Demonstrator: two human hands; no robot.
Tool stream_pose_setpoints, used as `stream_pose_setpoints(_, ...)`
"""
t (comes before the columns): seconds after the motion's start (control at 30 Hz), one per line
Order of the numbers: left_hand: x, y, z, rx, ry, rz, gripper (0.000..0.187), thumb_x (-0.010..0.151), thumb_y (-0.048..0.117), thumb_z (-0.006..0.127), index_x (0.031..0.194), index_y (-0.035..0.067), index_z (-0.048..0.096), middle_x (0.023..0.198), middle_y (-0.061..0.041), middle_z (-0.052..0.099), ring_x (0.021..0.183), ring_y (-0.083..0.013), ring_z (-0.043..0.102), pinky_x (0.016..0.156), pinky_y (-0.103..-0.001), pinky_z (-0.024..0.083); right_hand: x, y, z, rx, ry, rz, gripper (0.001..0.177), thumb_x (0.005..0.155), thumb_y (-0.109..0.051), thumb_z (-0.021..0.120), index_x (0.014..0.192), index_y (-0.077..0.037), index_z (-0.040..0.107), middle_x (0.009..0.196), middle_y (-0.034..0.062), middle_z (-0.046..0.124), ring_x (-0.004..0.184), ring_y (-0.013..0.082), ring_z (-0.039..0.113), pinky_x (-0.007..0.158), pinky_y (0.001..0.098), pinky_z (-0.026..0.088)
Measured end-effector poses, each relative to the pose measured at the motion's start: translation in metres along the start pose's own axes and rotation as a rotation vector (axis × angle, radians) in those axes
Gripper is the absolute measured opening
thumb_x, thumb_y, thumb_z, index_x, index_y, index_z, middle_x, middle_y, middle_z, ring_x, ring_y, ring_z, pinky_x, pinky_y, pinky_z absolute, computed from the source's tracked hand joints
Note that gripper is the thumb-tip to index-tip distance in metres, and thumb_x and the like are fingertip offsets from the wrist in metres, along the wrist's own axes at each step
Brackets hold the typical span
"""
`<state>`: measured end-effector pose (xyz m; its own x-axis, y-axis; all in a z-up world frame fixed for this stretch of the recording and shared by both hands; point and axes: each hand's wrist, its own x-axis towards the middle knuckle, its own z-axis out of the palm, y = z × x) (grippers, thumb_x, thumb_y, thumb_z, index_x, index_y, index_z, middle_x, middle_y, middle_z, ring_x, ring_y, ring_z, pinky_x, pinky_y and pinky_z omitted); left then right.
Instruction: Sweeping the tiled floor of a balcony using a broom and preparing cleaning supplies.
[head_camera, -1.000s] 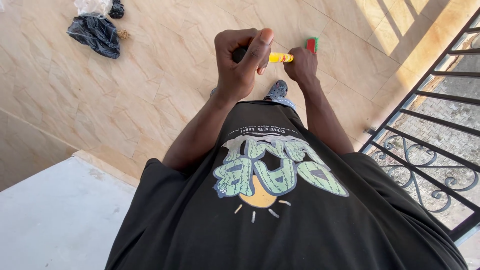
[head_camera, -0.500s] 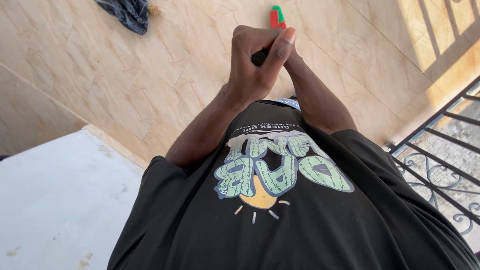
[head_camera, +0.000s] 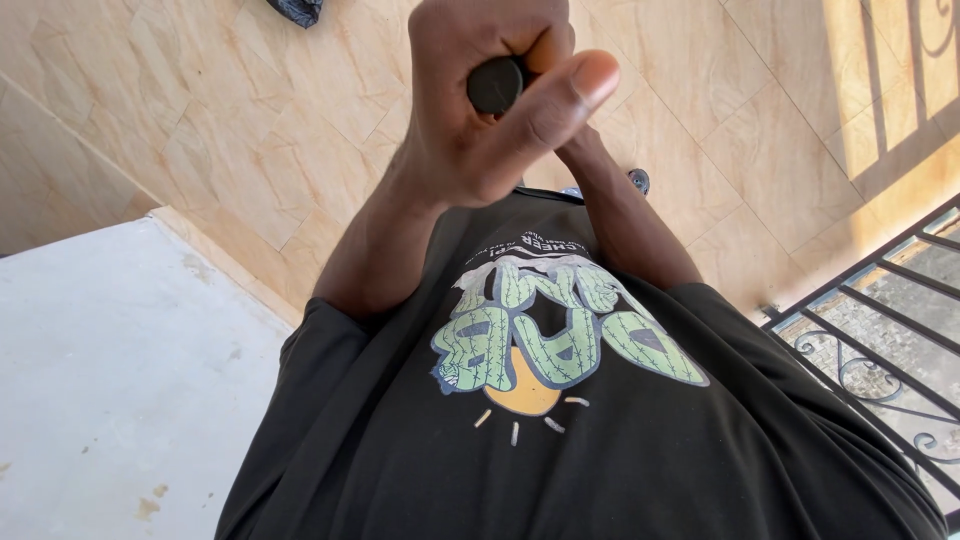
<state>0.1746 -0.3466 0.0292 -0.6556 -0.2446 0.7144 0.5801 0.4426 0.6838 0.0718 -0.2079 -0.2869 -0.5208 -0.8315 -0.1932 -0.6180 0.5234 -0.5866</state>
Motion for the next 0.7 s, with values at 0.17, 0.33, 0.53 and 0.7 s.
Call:
stream_pose_setpoints(0.17, -0.025, -0.040, -0.002, -0.329, 0.074, -0.189, 0.040, 0.112, 0.016, 0.070, 0.084, 0.004, 0.044, 0.076, -0.006, 0.039, 0.056, -0.0146, 0.036, 0.055, -0.029, 0.033, -0.004, -0.002, -0.010, -0.029, 0.018, 0.064, 0.017, 0.086, -0.022, 0.076, 0.081, -0.006, 0.074, 0.073, 0.0178, 0.070, 0.068, 0.0394, 0.067, 0.066, 0.0527, 0.048)
stream_pose_setpoints(0.33, -0.024, -0.058, 0.004, -0.196, 0.206, -0.163, 0.034, 0.109, 0.018, 0.068, 0.083, 0.004, 0.051, 0.068, -0.002, 0.045, 0.053, -0.0103, 0.042, 0.050, -0.027, 0.031, 0.005, 0.008, 0.021, -0.089, 0.002, 0.136, 0.023, 0.087, -0.026, 0.075, 0.079, -0.005, 0.072, 0.073, 0.0215, 0.069, 0.070, 0.0423, 0.066, 0.067, 0.0534, 0.047)
stream_pose_setpoints(0.53, -0.028, -0.058, 0.004, -0.051, 0.212, -0.096, 0.044, 0.100, 0.029, 0.070, 0.068, 0.010, 0.047, 0.056, 0.000, 0.036, 0.049, -0.0096, 0.032, 0.044, -0.027, 0.022, 0.053, -0.028, 0.041, 0.110, 0.014, 0.043, 0.022, 0.092, -0.027, 0.072, 0.088, -0.006, 0.072, 0.073, 0.0151, 0.069, 0.067, 0.0311, 0.065, 0.065, 0.0463, 0.048)
stream_pose_setpoints(0.7, -0.033, -0.047, 0.003, -0.017, 0.097, -0.123, 0.045, 0.103, 0.027, 0.069, 0.065, 0.012, 0.049, 0.052, 0.001, 0.041, 0.045, -0.0076, 0.037, 0.045, -0.028, 0.024, 0.077, -0.045, 0.054, 0.286, 0.019, 0.017, 0.023, 0.097, -0.028, 0.069, 0.097, -0.005, 0.073, 0.073, 0.0095, 0.068, 0.066, 0.0211, 0.063, 0.064, 0.0390, 0.049)
